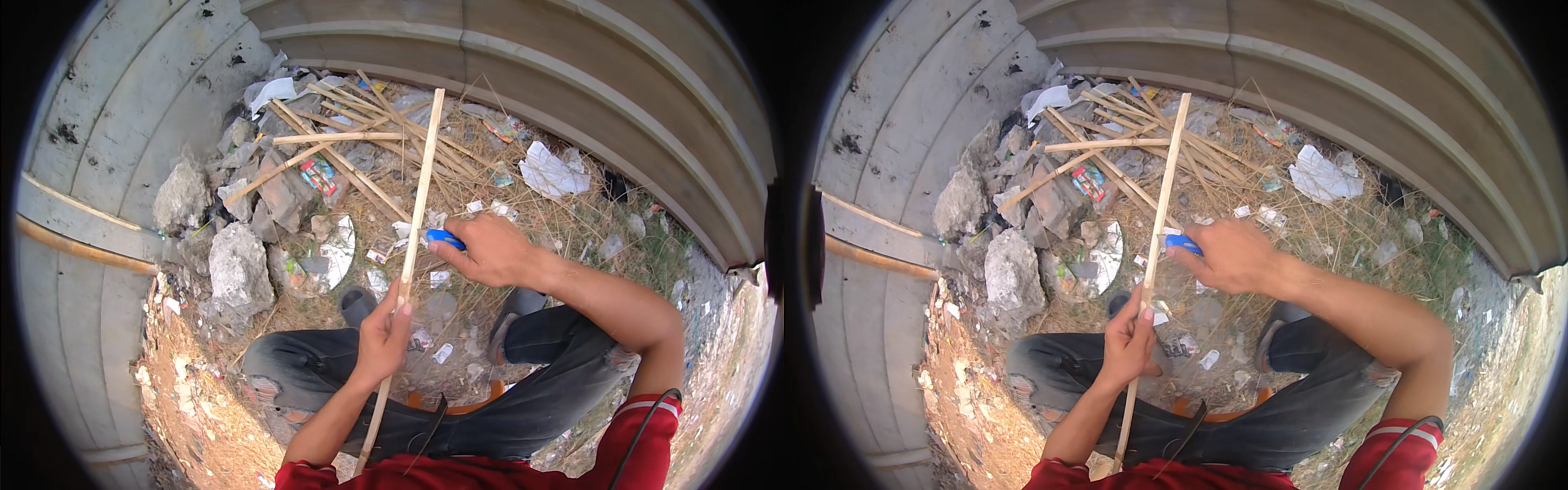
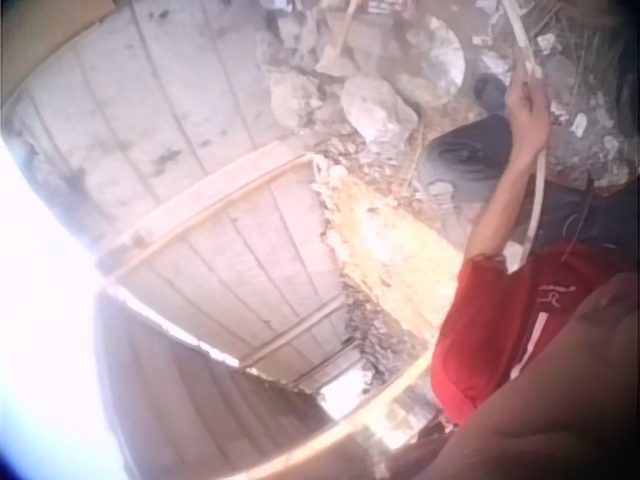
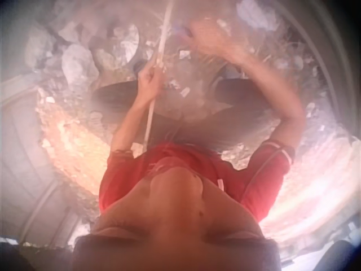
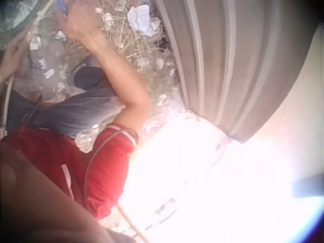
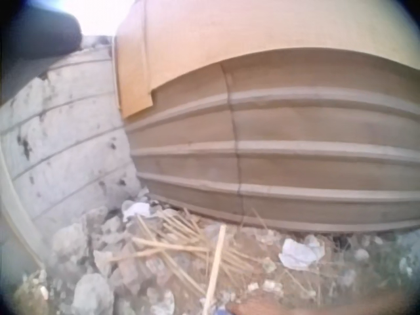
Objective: The person sits on the ground and uses a blue utility knife to shave thin strips of bamboo. They hold the bamboo stick in one hand and scrape the blade along its length to remove the outer layer, occasionally switching to a larger knife to split the stick.
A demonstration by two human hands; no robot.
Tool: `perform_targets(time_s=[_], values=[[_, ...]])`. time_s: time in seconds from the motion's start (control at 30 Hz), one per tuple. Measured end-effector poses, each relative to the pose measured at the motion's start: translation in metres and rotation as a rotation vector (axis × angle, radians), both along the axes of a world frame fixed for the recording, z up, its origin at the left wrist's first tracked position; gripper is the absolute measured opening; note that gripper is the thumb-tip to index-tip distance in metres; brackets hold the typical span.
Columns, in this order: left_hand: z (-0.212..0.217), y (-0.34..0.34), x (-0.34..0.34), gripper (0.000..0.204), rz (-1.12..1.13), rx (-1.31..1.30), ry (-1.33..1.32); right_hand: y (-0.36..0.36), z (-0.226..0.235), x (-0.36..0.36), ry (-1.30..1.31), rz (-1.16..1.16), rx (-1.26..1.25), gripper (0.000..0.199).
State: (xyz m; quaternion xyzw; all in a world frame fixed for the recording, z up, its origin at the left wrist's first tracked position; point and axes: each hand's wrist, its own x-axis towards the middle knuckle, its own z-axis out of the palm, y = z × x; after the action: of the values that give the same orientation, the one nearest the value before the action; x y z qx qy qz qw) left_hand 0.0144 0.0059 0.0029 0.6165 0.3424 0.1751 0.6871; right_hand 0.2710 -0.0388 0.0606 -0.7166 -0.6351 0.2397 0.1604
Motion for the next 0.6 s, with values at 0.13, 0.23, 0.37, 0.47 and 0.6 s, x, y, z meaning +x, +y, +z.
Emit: perform_targets(time_s=[0.13,0.23,0.37,0.47,0.6], values=[[0.002,0.001,0.004,0.054,-0.014,0.009,0.013,-0.016,-0.005,-0.038,0.09,0.088,-0.078,0.049],[0.002,0.003,0.002,0.053,-0.007,0.001,0.036,-0.016,-0.011,-0.043,0.07,0.055,-0.079,0.051],[0.007,0.0,0.0,0.053,-0.036,-0.116,0.009,0.008,-0.02,0.001,0.041,-0.194,-0.072,0.054],[0.005,-0.006,-0.009,0.052,-0.113,-0.216,-0.039,0.014,-0.042,0.066,-0.038,-0.327,0.117,0.059],[-0.003,-0.015,-0.018,0.052,-0.215,-0.187,-0.003,0.011,-0.055,0.132,-0.071,-0.613,0.132,0.067]])
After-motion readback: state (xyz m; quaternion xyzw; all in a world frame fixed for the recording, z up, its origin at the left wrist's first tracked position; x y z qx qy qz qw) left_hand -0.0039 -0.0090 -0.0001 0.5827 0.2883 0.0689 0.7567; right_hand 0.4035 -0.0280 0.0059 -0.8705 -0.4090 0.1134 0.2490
